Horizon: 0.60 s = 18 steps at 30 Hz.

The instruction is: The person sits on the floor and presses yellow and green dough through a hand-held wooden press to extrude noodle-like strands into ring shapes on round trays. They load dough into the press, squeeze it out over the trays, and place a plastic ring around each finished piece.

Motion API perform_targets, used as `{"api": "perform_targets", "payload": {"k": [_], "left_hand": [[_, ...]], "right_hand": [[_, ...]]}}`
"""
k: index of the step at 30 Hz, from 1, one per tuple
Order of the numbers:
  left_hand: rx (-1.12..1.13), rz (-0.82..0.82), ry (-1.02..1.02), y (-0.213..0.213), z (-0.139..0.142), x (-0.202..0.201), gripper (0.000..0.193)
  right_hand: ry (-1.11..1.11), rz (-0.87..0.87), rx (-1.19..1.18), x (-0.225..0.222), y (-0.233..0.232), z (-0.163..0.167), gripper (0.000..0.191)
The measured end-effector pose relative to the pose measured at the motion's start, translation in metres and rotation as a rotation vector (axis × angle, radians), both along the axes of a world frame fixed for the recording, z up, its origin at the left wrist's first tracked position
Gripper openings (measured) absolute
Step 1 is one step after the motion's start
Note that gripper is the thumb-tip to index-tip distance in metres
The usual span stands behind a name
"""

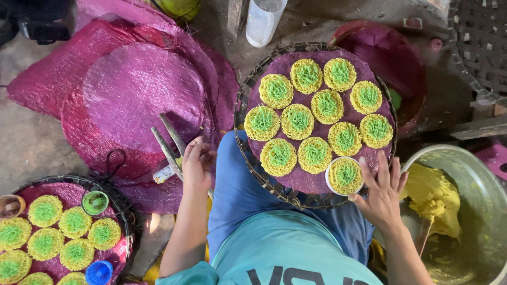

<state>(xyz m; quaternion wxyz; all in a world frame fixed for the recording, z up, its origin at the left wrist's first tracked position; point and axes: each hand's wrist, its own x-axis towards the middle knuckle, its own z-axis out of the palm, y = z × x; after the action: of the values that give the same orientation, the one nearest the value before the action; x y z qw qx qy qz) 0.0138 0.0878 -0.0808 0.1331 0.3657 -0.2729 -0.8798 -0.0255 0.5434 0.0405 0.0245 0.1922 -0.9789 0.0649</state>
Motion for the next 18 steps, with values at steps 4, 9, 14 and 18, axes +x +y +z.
{"api": "perform_targets", "payload": {"k": [4,9,14,18], "left_hand": [[0.012,0.095,0.017,-0.015,0.005,-0.001,0.011],[-0.028,0.281,0.052,-0.054,-0.001,-0.002,0.008],[-0.377,0.358,-0.038,-0.094,-0.012,-0.011,0.014],[-1.518,-0.034,-0.641,-0.091,-0.025,-0.021,0.02]], "right_hand": [[-0.002,0.025,-0.112,0.004,-0.015,0.008,0.121],[-0.067,-0.084,-0.004,0.004,-0.046,0.011,0.13],[-0.058,-0.071,-0.067,-0.001,-0.048,0.007,0.116],[-0.147,-0.029,-0.584,-0.007,-0.027,0.001,0.094]]}}
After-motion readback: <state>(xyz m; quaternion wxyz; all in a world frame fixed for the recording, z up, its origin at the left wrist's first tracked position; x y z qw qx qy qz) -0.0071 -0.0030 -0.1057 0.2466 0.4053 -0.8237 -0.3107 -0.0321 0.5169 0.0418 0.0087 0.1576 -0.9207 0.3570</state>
